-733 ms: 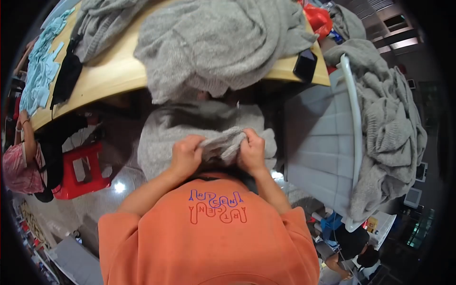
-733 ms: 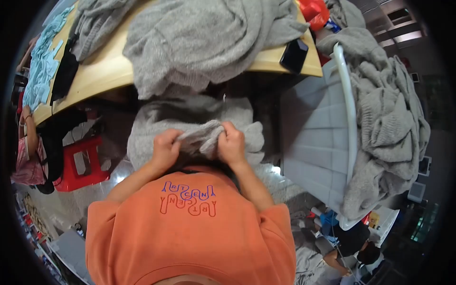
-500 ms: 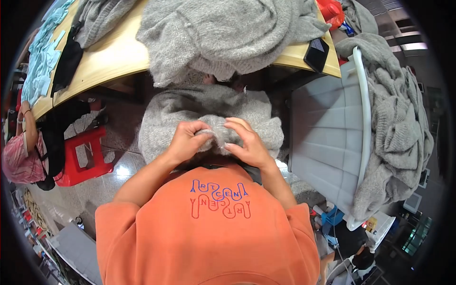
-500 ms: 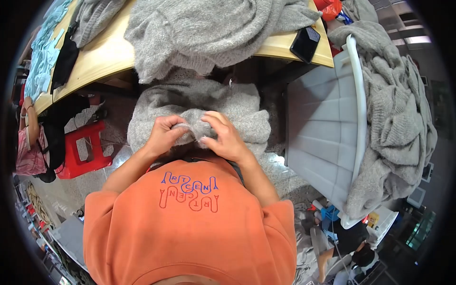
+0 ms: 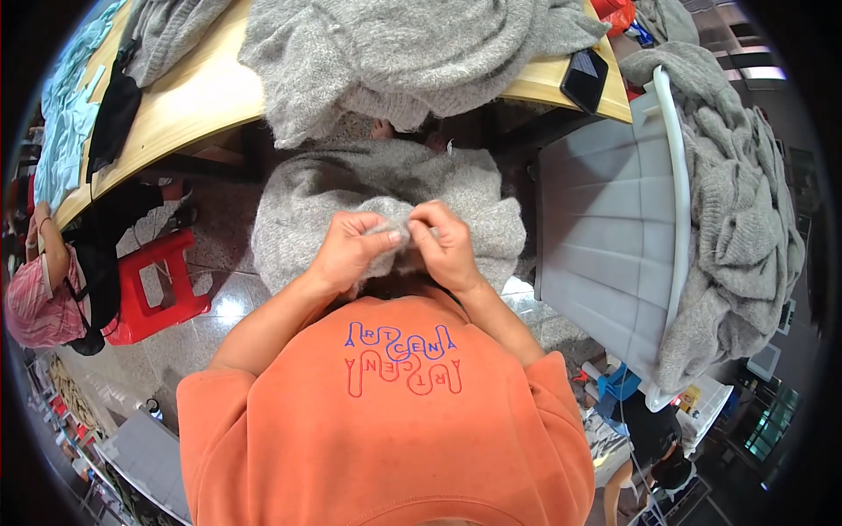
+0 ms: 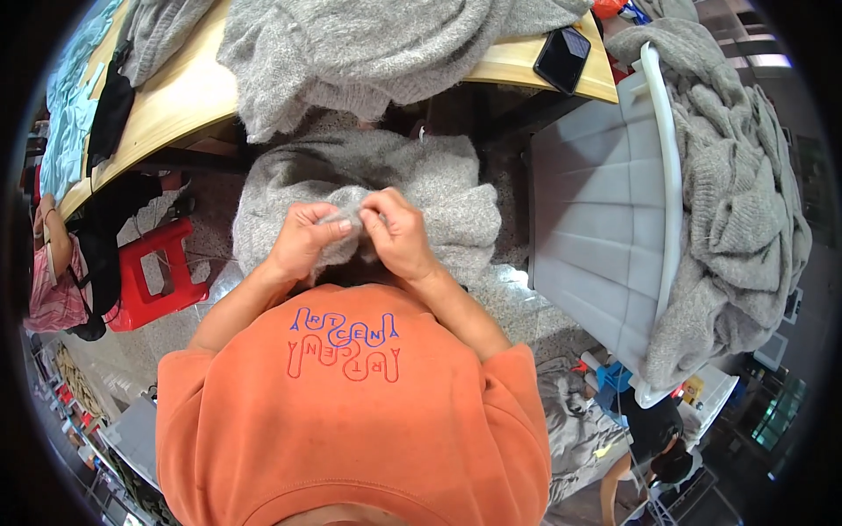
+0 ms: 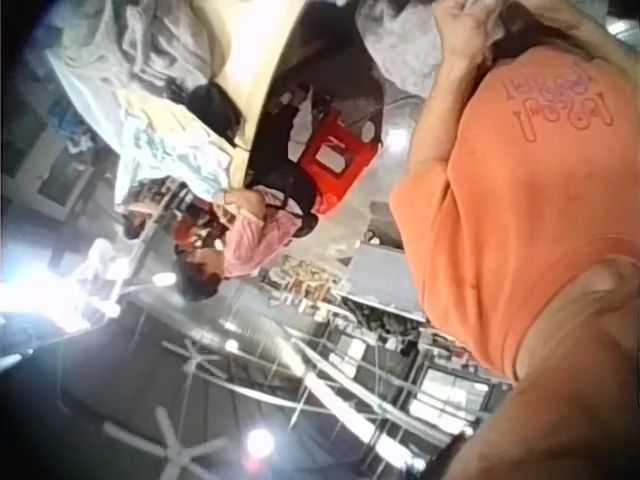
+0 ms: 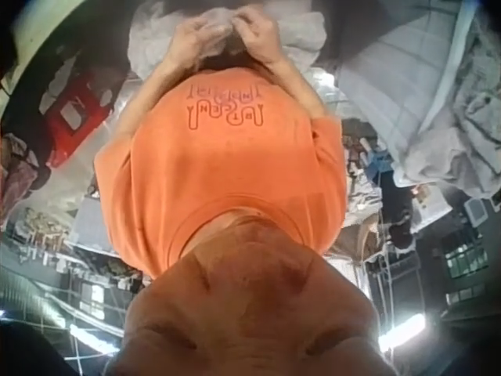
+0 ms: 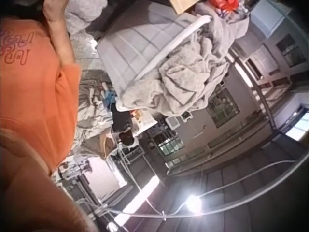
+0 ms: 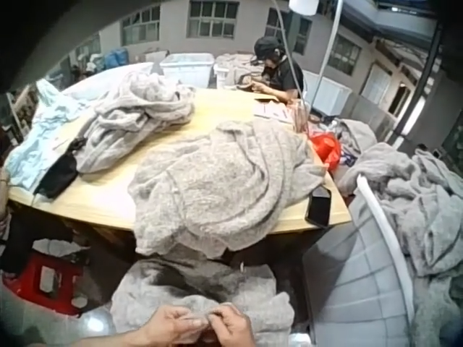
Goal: Inspecting and manually removing loose fibers or imperfections from woolen sweaters in a factory.
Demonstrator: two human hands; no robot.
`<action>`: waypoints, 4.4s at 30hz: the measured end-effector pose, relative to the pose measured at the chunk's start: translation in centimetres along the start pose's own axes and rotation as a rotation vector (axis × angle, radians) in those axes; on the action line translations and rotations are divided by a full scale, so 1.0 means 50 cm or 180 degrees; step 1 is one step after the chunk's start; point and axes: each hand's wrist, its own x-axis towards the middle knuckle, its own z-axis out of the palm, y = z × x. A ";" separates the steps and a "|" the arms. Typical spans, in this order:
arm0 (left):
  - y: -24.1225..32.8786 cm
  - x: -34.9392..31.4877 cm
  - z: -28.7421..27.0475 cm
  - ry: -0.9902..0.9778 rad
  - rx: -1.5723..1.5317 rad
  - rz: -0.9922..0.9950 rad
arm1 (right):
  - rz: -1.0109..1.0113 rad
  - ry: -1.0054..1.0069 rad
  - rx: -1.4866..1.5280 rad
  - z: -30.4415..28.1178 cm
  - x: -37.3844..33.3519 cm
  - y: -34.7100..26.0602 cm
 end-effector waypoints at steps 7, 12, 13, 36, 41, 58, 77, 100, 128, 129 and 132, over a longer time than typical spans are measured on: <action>0.028 0.027 -0.025 0.0305 -0.0493 0.0186 | -0.0879 -0.0115 -0.1570 -0.045 -0.074 0.039; 0.036 0.029 -0.013 0.0416 -0.0824 0.0064 | -0.0687 -0.0007 -0.2293 -0.031 -0.067 0.062; 0.035 0.028 -0.019 0.0410 -0.0780 0.0053 | -0.0685 -0.0004 -0.2302 -0.033 -0.066 0.071; 0.066 0.008 -0.069 0.0316 -0.1159 0.0226 | 0.1332 -0.1445 0.0053 -0.085 -0.047 0.027; 0.061 0.009 -0.088 0.0328 -0.1146 0.0318 | 0.2030 -0.1081 0.0872 -0.112 -0.047 0.022; 0.062 -0.005 -0.029 0.0885 0.3650 0.2482 | 0.0697 -0.0903 0.0391 -0.021 -0.027 0.024; -0.034 0.006 0.010 0.0474 0.2409 0.1601 | 0.0580 -0.0603 -0.0298 -0.016 -0.038 -0.002; -0.032 0.003 -0.004 -0.0148 0.0864 -0.0021 | 0.1166 -0.0855 0.0710 -0.020 -0.040 0.020; -0.097 0.011 -0.025 -0.0324 -0.0352 -0.0481 | 0.0670 -0.0612 -0.0498 0.003 -0.061 0.022; -0.097 0.009 -0.023 -0.0329 -0.0352 -0.0490 | 0.0679 -0.0607 -0.0500 0.003 -0.062 0.025; -0.088 0.000 -0.012 -0.0110 0.1022 -0.0163 | 0.0988 -0.0969 -0.0660 0.003 -0.063 0.033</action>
